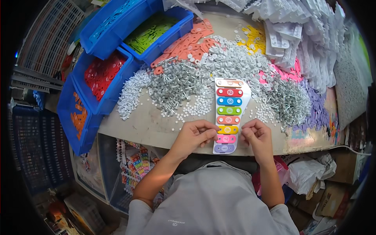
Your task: Assembling colorful buttons and metal springs into a white plastic toy frame.
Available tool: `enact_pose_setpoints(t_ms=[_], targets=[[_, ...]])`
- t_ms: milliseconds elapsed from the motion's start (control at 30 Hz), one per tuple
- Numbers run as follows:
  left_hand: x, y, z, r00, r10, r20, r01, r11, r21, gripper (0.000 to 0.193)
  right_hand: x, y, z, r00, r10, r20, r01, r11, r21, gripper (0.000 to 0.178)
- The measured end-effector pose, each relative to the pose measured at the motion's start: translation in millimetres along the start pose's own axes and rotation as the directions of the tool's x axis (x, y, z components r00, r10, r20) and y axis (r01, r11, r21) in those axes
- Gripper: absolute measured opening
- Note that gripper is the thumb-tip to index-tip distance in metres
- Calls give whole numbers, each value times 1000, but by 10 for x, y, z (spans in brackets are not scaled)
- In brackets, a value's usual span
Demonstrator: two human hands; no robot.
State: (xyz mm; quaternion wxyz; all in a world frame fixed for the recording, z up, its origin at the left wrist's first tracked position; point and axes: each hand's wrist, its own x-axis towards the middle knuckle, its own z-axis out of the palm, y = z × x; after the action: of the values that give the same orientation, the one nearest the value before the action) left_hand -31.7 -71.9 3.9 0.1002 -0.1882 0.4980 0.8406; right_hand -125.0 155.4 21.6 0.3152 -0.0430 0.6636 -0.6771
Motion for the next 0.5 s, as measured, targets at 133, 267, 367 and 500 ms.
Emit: enact_pose_setpoints(t_ms=[133, 267, 367, 500], targets=[[52, -53, -31, 1000, -12, 22, 12, 1000, 20, 15, 2, 44, 27, 997, 49, 54, -53, 995, 79, 11], [107, -86, -27, 999, -20, 34, 20, 1000, 14, 15, 28, 41, 36, 993, 97, 62, -101, 992, 70, 10], [120, -65, -22, 999, -21, 46, 20, 1000, 11, 15, 44, 41, 38, 990, 114, 79, -118, 992, 46, 9], [155, -92, 28, 998, 36, 56, -37, 999, 15, 13, 74, 58, 47, 998, 41, 42, -40, 999, -33, 16]])
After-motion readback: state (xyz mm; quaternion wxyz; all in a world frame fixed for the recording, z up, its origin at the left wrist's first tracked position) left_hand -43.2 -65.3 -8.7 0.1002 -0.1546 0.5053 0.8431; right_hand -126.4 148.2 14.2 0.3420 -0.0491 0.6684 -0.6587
